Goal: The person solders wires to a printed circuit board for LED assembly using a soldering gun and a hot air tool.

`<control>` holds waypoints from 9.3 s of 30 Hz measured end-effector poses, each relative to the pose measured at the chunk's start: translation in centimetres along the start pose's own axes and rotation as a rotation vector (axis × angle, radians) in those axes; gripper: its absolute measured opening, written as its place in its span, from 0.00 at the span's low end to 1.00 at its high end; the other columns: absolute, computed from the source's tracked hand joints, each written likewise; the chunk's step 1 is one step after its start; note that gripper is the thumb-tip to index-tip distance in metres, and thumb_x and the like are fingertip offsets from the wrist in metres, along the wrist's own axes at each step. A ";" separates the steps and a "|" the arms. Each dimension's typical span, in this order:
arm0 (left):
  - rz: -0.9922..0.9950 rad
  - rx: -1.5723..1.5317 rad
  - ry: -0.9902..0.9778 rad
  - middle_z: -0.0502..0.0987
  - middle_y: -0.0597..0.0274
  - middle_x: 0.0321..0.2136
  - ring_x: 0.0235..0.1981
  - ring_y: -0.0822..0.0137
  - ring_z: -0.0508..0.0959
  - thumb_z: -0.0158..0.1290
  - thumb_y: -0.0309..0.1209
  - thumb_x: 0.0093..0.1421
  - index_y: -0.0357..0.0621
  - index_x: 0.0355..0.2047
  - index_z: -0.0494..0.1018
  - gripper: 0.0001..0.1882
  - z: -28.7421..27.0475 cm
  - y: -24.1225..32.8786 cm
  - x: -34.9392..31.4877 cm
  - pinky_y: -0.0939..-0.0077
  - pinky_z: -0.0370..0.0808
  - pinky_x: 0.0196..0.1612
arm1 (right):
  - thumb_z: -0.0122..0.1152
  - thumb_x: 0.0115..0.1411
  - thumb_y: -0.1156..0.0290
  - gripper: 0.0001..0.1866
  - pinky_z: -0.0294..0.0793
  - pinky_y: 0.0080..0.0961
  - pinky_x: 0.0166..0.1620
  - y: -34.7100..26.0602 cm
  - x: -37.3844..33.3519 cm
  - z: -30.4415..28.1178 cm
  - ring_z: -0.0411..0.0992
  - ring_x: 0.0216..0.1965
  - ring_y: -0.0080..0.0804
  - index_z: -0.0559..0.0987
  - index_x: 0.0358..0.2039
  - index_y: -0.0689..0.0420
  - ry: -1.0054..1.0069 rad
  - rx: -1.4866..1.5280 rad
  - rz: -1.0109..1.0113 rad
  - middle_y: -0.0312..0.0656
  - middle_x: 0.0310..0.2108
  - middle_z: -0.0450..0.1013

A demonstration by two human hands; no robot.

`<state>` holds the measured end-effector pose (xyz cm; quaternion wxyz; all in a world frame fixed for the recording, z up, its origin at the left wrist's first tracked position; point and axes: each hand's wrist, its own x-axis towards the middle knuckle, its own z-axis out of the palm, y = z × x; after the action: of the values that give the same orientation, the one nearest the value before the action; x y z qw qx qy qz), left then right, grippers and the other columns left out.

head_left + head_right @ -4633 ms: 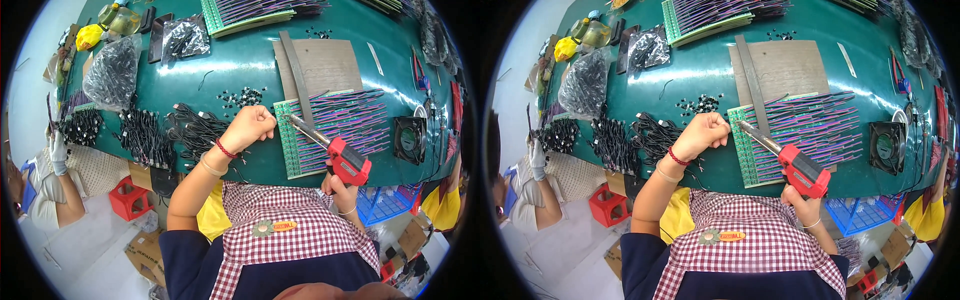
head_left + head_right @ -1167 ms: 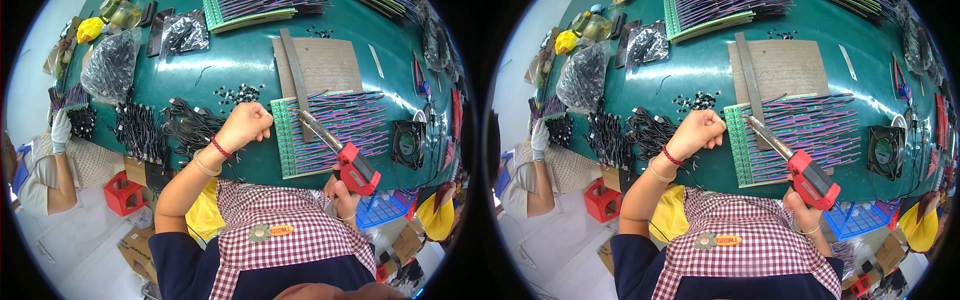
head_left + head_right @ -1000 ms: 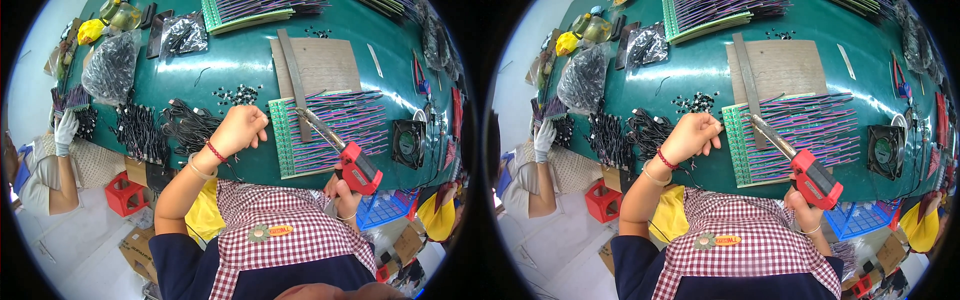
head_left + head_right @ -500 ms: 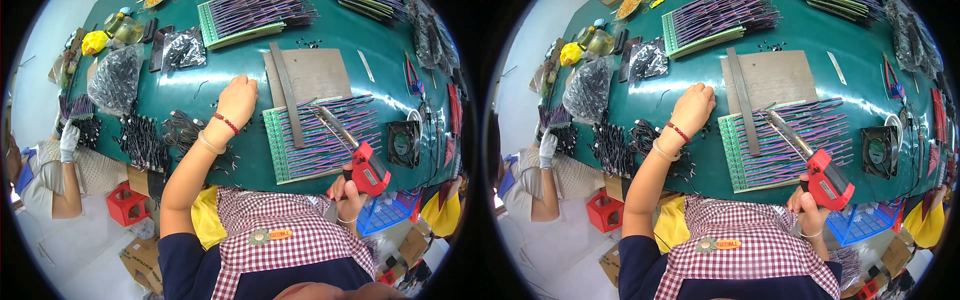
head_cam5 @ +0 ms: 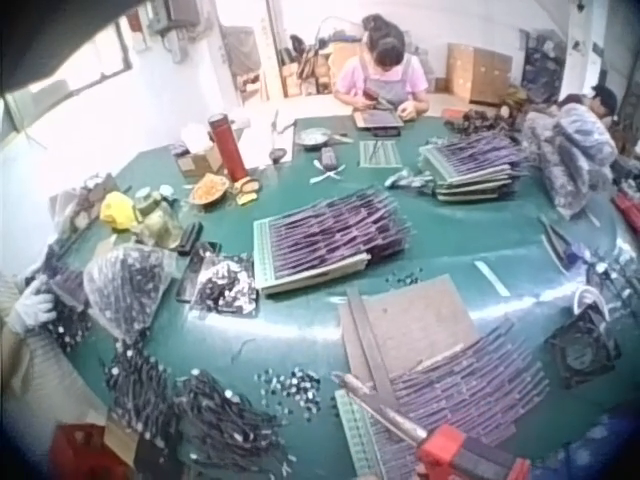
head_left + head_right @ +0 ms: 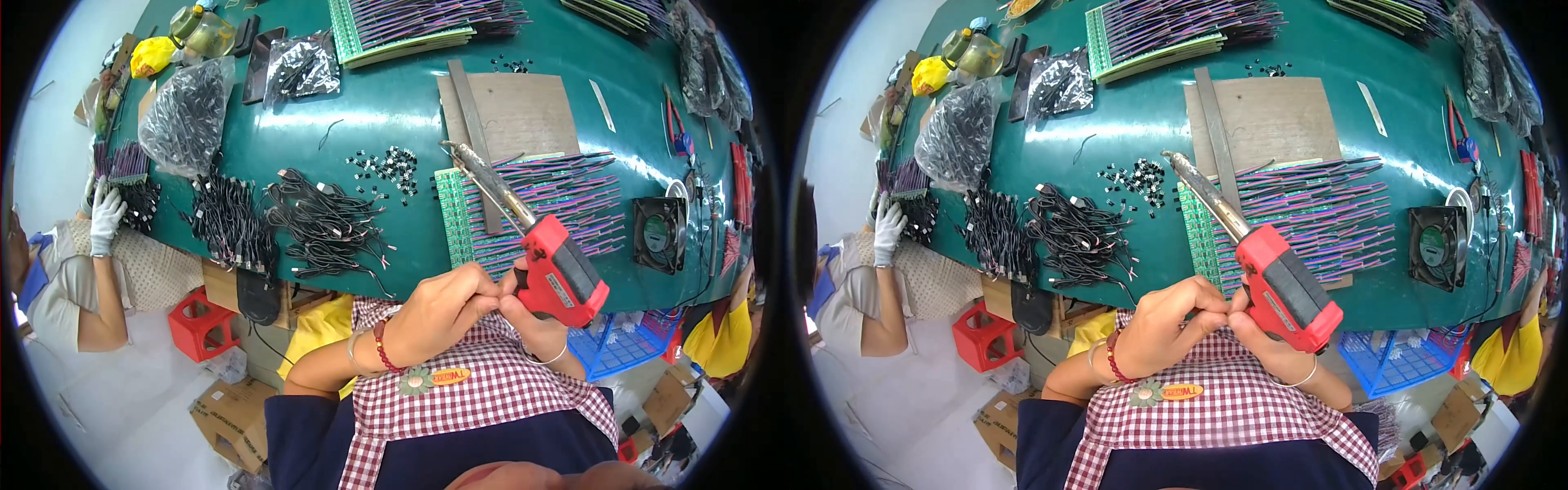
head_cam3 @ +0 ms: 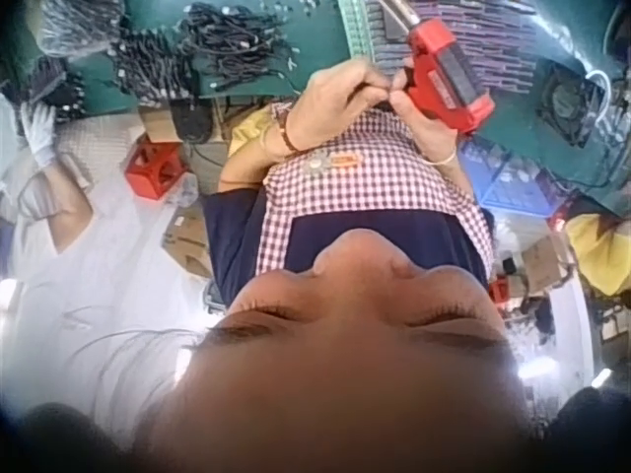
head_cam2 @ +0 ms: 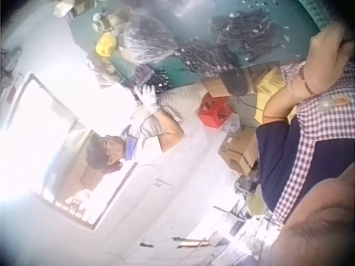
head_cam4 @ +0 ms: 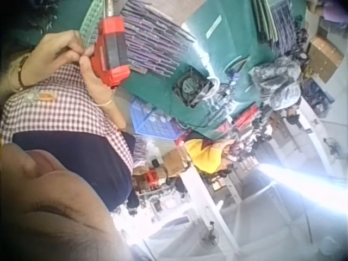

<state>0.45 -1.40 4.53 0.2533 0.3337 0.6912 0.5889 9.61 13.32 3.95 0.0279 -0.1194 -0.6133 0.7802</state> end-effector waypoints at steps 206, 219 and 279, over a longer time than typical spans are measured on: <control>-0.343 0.080 -0.067 0.75 0.62 0.19 0.20 0.77 0.75 0.51 0.23 0.55 0.34 0.27 0.70 0.03 -3.4 -3.5 0.9 0.84 0.71 0.23 | 0.57 0.51 0.83 0.25 0.71 0.23 0.33 3.0 -1.1 0.2 0.69 0.29 0.26 0.63 0.50 0.66 0.239 -0.147 -0.008 0.42 0.28 0.70; -0.632 -0.130 -0.087 0.73 0.63 0.18 0.14 0.80 0.68 0.47 0.26 0.57 0.35 0.26 0.68 0.06 -5.9 -7.5 4.1 0.86 0.64 0.17 | 0.62 0.49 0.75 0.24 0.66 0.21 0.25 5.7 -5.7 -4.4 0.67 0.20 0.26 0.68 0.46 0.67 0.311 -0.111 0.130 0.41 0.21 0.69; -0.683 -0.286 -0.166 0.68 0.70 0.15 0.13 0.83 0.62 0.49 0.27 0.58 0.40 0.23 0.65 0.08 -6.3 -9.3 4.6 0.88 0.57 0.15 | 0.59 0.50 0.78 0.19 0.67 0.21 0.25 6.0 -5.0 -3.8 0.67 0.20 0.25 0.68 0.43 0.65 0.221 -0.121 0.223 0.40 0.20 0.68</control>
<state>-8.74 -2.73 -3.32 0.5342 0.0922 0.6505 0.5319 15.92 14.49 -1.89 0.0010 -0.2733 -0.6353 0.7223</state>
